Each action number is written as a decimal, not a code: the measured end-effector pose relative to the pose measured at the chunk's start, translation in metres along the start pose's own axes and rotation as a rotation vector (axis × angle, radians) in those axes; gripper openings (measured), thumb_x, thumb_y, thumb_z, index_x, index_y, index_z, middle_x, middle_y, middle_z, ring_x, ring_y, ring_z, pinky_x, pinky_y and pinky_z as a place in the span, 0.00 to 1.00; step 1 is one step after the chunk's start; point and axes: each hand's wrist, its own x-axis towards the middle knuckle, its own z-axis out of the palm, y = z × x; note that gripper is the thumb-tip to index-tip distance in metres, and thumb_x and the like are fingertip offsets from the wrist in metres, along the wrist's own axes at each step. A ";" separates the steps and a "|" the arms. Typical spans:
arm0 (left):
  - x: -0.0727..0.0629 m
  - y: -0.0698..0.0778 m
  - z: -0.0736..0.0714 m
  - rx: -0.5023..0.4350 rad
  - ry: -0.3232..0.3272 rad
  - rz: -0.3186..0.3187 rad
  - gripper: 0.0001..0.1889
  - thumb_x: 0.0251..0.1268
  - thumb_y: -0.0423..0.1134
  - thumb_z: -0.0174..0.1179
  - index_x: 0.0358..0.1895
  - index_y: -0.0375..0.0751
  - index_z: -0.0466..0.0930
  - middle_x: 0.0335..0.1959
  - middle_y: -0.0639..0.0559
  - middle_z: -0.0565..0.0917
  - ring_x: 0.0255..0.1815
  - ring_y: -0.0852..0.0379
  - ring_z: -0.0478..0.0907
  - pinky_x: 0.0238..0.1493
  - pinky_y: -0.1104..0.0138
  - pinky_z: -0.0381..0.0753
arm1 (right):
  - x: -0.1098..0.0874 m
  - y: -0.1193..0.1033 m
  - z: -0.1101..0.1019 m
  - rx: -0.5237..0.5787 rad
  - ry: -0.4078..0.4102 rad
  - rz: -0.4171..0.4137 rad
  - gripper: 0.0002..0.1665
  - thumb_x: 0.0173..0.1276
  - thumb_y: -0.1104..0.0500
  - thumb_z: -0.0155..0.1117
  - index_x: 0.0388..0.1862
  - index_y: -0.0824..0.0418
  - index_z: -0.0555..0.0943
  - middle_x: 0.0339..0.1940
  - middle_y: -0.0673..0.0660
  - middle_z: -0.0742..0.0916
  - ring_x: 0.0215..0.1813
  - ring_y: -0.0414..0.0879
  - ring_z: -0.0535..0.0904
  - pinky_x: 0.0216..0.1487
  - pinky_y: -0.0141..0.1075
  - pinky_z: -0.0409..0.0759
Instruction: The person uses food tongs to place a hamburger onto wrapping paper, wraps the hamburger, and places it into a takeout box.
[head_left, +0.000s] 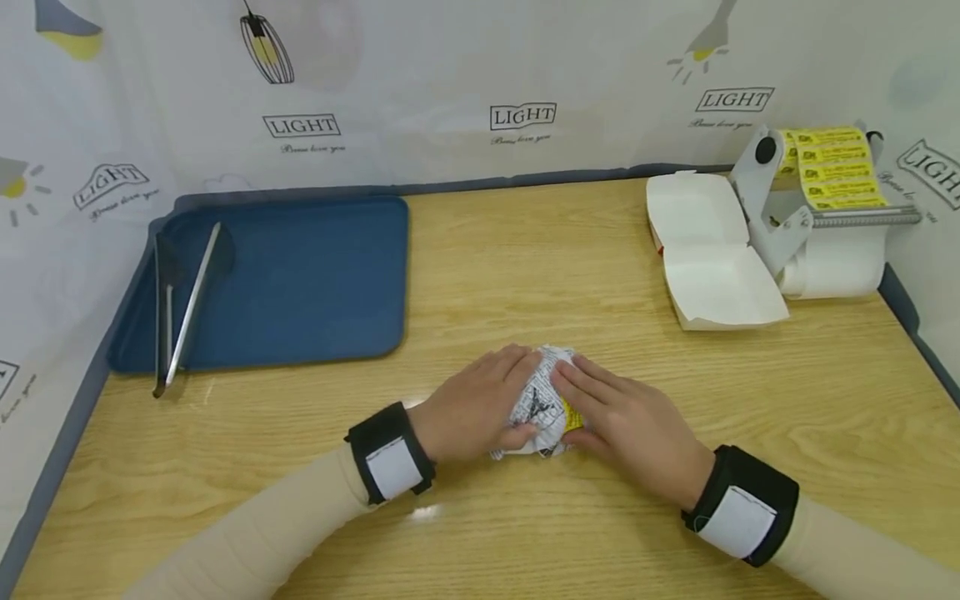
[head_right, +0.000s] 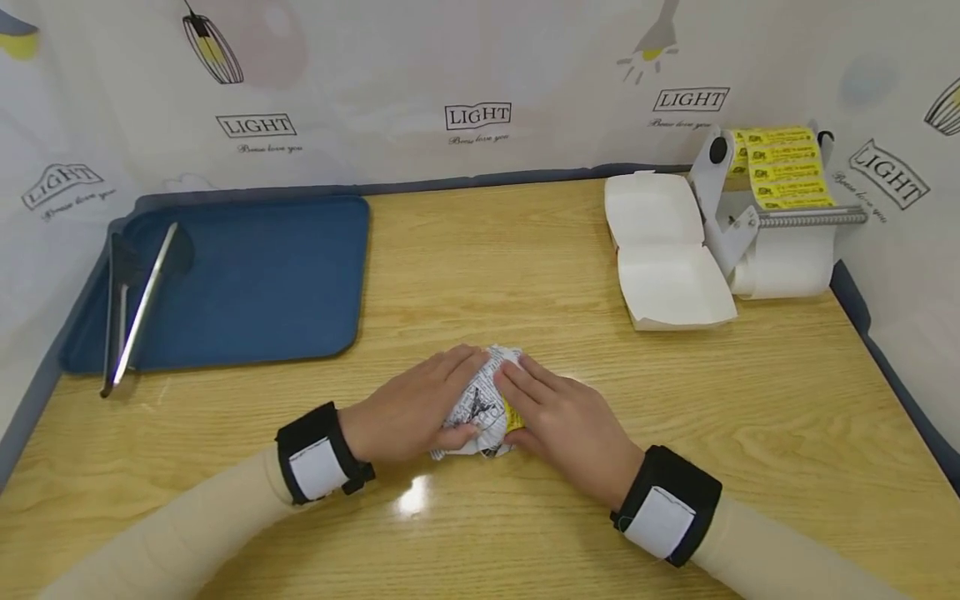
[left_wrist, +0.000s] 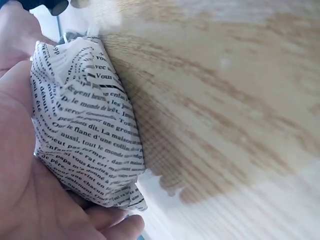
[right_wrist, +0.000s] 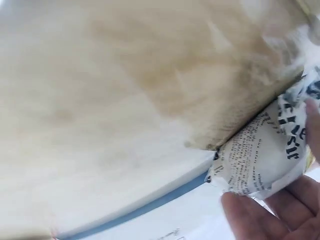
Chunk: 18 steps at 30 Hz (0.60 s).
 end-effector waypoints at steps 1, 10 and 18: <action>0.000 -0.001 0.000 -0.003 -0.005 0.000 0.44 0.73 0.54 0.61 0.78 0.27 0.52 0.77 0.33 0.61 0.79 0.41 0.56 0.79 0.54 0.55 | 0.002 0.000 0.000 0.005 0.006 -0.005 0.43 0.58 0.51 0.79 0.69 0.67 0.76 0.68 0.64 0.79 0.70 0.60 0.74 0.61 0.52 0.80; 0.002 -0.007 -0.003 -0.047 -0.003 0.032 0.45 0.72 0.52 0.62 0.77 0.24 0.52 0.76 0.30 0.61 0.78 0.39 0.57 0.79 0.54 0.55 | 0.008 0.010 -0.006 -0.011 -0.117 0.017 0.51 0.62 0.44 0.75 0.76 0.68 0.67 0.75 0.64 0.72 0.74 0.59 0.70 0.66 0.54 0.76; 0.004 -0.006 0.001 -0.055 -0.007 0.019 0.45 0.72 0.52 0.63 0.78 0.26 0.52 0.77 0.31 0.60 0.79 0.40 0.57 0.79 0.55 0.55 | 0.003 0.010 0.001 -0.072 -0.069 0.010 0.50 0.62 0.45 0.75 0.74 0.70 0.69 0.73 0.66 0.74 0.73 0.59 0.71 0.65 0.51 0.77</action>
